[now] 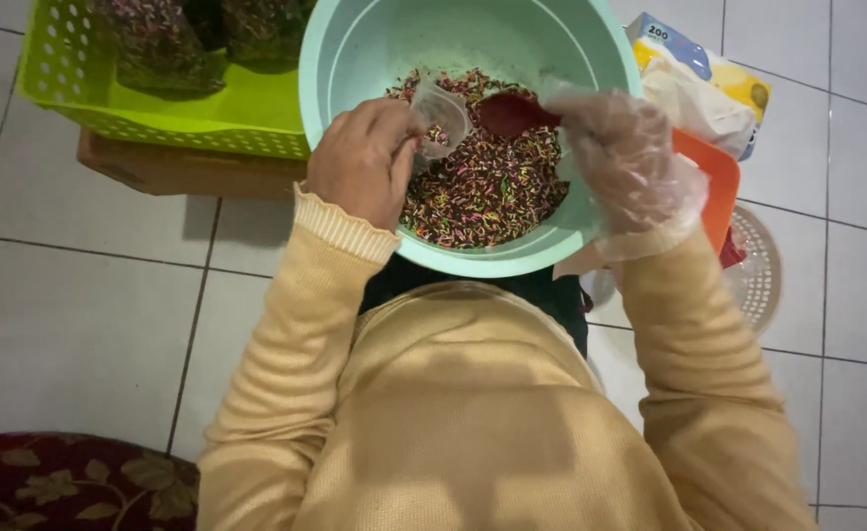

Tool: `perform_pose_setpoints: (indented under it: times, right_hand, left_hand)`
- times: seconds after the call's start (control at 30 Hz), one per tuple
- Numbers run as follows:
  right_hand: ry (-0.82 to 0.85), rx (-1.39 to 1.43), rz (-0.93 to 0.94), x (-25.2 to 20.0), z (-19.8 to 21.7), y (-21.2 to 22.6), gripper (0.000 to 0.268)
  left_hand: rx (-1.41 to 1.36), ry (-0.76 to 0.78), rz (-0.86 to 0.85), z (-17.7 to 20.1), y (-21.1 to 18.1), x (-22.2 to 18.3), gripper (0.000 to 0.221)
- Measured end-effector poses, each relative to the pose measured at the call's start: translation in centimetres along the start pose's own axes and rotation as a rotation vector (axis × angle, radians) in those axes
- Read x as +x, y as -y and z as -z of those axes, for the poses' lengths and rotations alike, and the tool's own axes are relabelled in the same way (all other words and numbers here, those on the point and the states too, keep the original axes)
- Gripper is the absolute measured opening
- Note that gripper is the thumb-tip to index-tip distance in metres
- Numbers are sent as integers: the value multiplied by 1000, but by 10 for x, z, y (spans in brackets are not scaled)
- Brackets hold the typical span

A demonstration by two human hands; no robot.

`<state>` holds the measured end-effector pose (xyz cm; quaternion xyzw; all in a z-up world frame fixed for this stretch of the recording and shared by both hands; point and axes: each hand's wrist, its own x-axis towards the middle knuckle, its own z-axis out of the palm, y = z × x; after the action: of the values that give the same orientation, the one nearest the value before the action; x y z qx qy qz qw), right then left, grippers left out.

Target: Scooping sprinkles from a bowl into small plastic bags using a spoon and a measuring cup.

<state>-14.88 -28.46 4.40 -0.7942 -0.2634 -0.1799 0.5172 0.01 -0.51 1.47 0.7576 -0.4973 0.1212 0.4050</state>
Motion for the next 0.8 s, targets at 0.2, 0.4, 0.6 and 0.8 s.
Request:
perform_pose_setpoints:
  times: [0.2, 0.4, 0.6, 0.8]
  right_hand:
    - [-249, -230, -572, 20, -28, 50, 26]
    - [-341, -62, -701, 26, -19, 68, 16]
    - [-229, -9, -240, 41, -17, 76, 22]
    - [-239, -460, -79, 53, -51, 88, 44]
  left_hand:
    - [10, -3, -18, 2, -1, 0, 16]
    - [2, -17, -32, 1, 0, -2, 16]
    - [-19, -1, -36, 5, -2, -2, 18]
    - [13, -16, -21, 1, 1, -4, 17]
